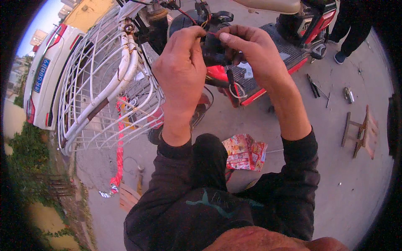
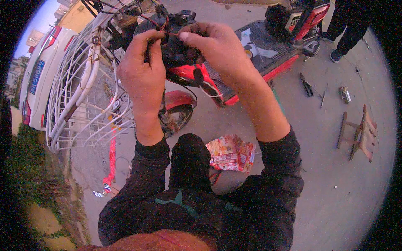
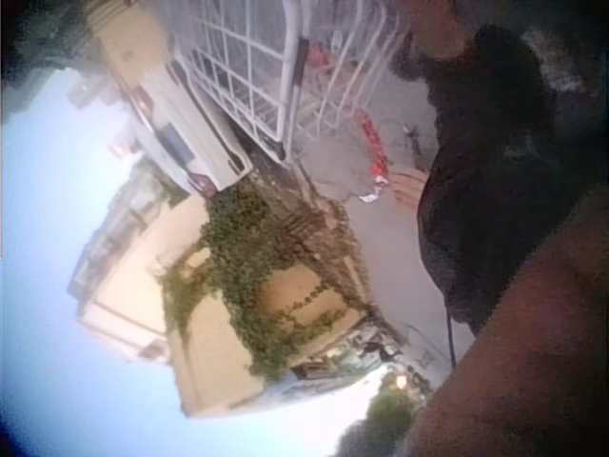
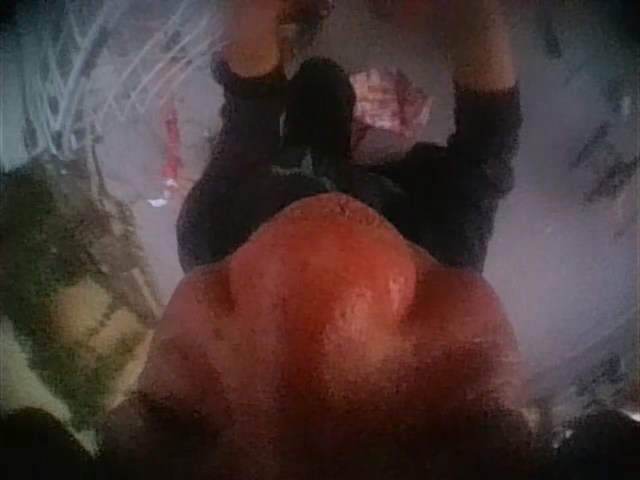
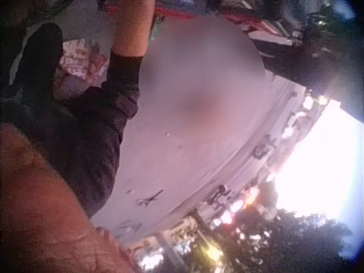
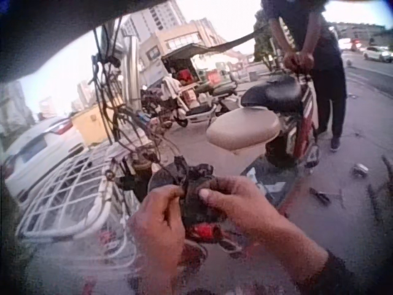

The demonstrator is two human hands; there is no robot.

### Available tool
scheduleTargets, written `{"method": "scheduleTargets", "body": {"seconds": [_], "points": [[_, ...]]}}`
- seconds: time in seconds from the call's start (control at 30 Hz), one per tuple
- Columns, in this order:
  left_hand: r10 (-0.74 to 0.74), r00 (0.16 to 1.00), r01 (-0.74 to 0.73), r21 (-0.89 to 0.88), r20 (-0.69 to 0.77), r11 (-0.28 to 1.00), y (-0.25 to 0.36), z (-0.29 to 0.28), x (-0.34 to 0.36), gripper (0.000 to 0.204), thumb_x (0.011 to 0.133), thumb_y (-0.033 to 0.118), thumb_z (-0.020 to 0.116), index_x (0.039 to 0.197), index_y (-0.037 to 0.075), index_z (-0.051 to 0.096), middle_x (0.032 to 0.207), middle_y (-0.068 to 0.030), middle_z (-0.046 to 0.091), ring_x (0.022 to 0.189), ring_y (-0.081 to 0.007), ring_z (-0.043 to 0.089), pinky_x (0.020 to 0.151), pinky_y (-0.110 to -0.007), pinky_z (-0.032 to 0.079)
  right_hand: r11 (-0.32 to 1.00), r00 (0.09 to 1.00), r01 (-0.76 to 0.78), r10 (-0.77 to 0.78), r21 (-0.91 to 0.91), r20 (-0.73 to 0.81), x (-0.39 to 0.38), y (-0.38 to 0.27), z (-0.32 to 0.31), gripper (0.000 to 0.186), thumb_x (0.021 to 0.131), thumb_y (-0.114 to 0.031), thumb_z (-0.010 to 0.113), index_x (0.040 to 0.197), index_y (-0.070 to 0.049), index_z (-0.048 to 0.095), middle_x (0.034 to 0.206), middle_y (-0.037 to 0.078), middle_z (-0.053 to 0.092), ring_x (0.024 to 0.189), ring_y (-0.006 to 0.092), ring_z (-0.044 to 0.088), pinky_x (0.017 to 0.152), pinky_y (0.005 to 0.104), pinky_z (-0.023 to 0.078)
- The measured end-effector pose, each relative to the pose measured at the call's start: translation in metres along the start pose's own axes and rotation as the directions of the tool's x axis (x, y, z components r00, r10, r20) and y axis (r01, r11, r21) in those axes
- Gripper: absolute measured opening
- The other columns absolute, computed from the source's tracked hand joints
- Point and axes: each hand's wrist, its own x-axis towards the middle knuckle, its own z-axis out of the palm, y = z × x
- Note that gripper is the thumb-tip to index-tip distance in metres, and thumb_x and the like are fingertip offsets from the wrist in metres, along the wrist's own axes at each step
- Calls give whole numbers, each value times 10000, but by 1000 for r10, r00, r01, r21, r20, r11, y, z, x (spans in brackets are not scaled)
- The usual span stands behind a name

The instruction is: The person uses a wrench to loosen a clamp on a scooter's front basket, then strips and twists wires together. They wrap the connections with electrical tape and tuck the wiring into the handlebar area.

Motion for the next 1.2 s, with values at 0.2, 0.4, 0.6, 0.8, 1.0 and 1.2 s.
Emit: {"method": "scheduleTargets", "body": {"seconds": [0.2,0.4,0.6,0.8,1.0,1.2], "points": [[137,988,-144,108,69,984,-4,-2,6,178,847,47,697,994,130,753,1001,-21,691,792,-264,698,683,-347,549,1000,1000,21,-21,11,-9,-2,-4,8,282,982,-168,615,1118,72,675,935,47,700,822,104,633,782,269,521],[129,986,-143,134,107,981,1,-2,9,153,846,106,729,994,126,758,969,-39,692,810,-264,699,686,-360,546,992,992,123,-123,-22,-33,1,12,10,269,1005,-201,597,1134,22,672,951,20,683,852,80,606,764,237,487],[122,990,-130,149,67,980,-1,1,14,119,843,120,729,959,126,755,946,-30,694,759,-271,696,651,-366,546,979,983,185,-186,-88,-2,2,19,9,263,1020,-227,583,1161,-21,664,972,5,673,859,69,599,744,218,473],[110,988,-126,163,104,979,-2,-4,15,105,835,129,742,937,117,763,931,-44,704,759,-277,698,663,-362,546,982,984,171,-174,-75,-30,-1,16,15,258,1019,-237,578,1146,-35,675,932,-6,661,809,68,589,689,214,451],[70,991,-85,136,116,987,4,2,17,130,830,152,757,951,111,777,927,-67,718,795,-271,708,714,-355,549,921,968,34,-126,-388,-216,-13,-2,-18,315,992,-323,604,1024,-29,713,798,56,662,704,158,622,614,313,477],[102,985,-130,204,140,970,-10,-1,16,134,824,151,766,951,119,791,953,-75,732,826,-253,709,730,-360,558,312,949,314,-85,-897,303,-49,-65,9,233,824,-226,699,770,-2,732,714,212,678,730,403,694,646,458,566]]}}
